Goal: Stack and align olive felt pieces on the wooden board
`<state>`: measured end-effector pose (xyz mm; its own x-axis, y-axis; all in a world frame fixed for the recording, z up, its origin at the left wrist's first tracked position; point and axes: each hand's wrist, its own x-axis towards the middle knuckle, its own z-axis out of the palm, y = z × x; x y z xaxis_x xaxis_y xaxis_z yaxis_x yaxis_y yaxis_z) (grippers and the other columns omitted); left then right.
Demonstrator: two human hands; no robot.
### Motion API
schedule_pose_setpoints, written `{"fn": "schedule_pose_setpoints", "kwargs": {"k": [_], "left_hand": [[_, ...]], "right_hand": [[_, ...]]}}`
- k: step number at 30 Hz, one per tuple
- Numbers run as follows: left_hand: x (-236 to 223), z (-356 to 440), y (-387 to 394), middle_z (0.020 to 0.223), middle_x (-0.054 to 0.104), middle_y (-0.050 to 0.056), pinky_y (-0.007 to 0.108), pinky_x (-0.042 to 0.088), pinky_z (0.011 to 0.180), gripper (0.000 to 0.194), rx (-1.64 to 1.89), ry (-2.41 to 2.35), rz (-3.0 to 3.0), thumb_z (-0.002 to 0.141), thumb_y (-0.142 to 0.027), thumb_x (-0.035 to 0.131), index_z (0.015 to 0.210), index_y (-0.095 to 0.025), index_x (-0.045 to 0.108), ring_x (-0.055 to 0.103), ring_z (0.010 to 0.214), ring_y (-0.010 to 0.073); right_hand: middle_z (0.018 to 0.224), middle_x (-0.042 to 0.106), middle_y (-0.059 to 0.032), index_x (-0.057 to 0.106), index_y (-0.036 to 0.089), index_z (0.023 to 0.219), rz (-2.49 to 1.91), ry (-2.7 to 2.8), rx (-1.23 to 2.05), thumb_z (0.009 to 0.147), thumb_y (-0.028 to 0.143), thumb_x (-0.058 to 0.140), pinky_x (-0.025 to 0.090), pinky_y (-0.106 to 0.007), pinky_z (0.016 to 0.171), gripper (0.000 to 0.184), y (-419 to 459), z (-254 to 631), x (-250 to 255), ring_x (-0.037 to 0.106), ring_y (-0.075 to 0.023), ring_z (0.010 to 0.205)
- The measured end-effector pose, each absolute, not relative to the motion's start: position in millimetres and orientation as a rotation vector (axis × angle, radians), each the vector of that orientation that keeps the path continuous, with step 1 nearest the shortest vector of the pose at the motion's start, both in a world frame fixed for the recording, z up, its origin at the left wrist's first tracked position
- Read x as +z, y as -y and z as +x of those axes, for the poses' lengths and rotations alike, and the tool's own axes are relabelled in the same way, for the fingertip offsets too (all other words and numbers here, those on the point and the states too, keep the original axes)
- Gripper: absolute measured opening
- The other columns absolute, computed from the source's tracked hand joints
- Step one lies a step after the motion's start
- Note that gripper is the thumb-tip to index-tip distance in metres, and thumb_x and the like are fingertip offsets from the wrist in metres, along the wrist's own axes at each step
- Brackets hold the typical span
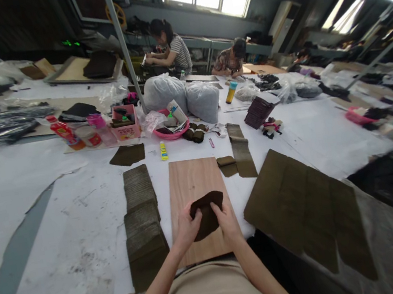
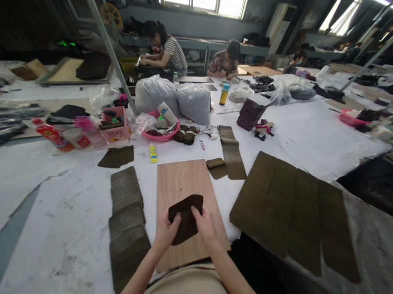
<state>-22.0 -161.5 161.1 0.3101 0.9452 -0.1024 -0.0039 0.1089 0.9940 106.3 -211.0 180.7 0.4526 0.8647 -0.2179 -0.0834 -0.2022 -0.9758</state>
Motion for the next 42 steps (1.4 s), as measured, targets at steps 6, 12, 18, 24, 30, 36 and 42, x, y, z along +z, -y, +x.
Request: {"fn": "schedule_pose_setpoints", "kwargs": {"k": [6,12,18,24,30,36,42], "left_hand": [[161.0,-17.9,163.5,0.089,0.071,0.010,0.035,0.053,0.075,0.035,0.730,-0.998,0.996,0.075,-0.039,0.062,0.096,-0.011,0.066,0.066,0.081,0.0228],[161.4,-12.6,161.9,0.088,0.071,0.005,0.034,0.050,0.083,0.023,0.894,-1.041,1.304,0.068,-0.023,0.063,0.089,-0.015,0.068,0.064,0.087,0.0211],[147.4,-14.8,162.3,0.083,0.072,0.011,0.030,0.053,0.068,0.033,0.607,-1.004,0.840,0.074,-0.037,0.063,0.091,-0.010,0.067,0.067,0.076,0.0214],[143.2,-13.9,162.6,0.087,0.070,0.005,0.031,0.051,0.081,0.025,0.832,-1.024,1.277,0.068,-0.023,0.062,0.091,-0.014,0.068,0.064,0.089,0.0219],[143.7,-12.3,158.5,0.080,0.071,0.009,0.033,0.054,0.069,0.028,0.620,-1.071,0.918,0.073,-0.031,0.062,0.091,-0.011,0.066,0.066,0.077,0.0225],[141.7,-12.7,159.7,0.095,0.070,0.006,0.035,0.050,0.089,0.030,0.847,-1.045,1.266,0.067,-0.019,0.062,0.096,-0.015,0.067,0.063,0.096,0.0230],[133.5,-14.1,158.1,0.079,0.071,0.010,0.034,0.054,0.071,0.032,0.654,-1.113,0.837,0.071,-0.036,0.065,0.090,-0.010,0.066,0.066,0.077,0.0240]], "right_hand": [[0.095,0.070,-0.0071,0.068,0.018,0.093,-1.614,0.871,0.825,0.076,0.034,0.060,0.047,-0.036,0.086,0.025,212.0,111.9,179.1,0.062,-0.0229,0.092],[0.090,0.071,-0.0081,0.066,0.015,0.098,-1.491,0.669,1.168,0.076,0.040,0.060,0.050,-0.035,0.076,0.033,213.3,118.3,172.9,0.064,-0.0234,0.082],[0.099,0.069,-0.0060,0.067,0.019,0.095,-1.658,0.896,0.778,0.077,0.036,0.059,0.046,-0.035,0.087,0.026,214.9,116.5,179.9,0.061,-0.0230,0.094],[0.078,0.070,-0.0068,0.066,0.015,0.089,-1.495,0.494,1.233,0.072,0.044,0.061,0.051,-0.035,0.072,0.034,211.0,119.1,167.1,0.065,-0.0237,0.079],[0.091,0.070,-0.0048,0.067,0.020,0.091,-1.657,0.798,0.809,0.075,0.035,0.057,0.047,-0.035,0.086,0.024,212.5,115.1,164.0,0.061,-0.0229,0.091],[0.085,0.071,-0.0090,0.066,0.013,0.094,-1.548,0.586,1.198,0.075,0.041,0.058,0.051,-0.034,0.071,0.035,209.7,117.0,157.5,0.065,-0.0239,0.080],[0.094,0.070,-0.0044,0.068,0.021,0.091,-1.660,0.900,0.825,0.074,0.031,0.055,0.048,-0.034,0.085,0.023,211.9,109.5,154.3,0.062,-0.0216,0.091]]}}
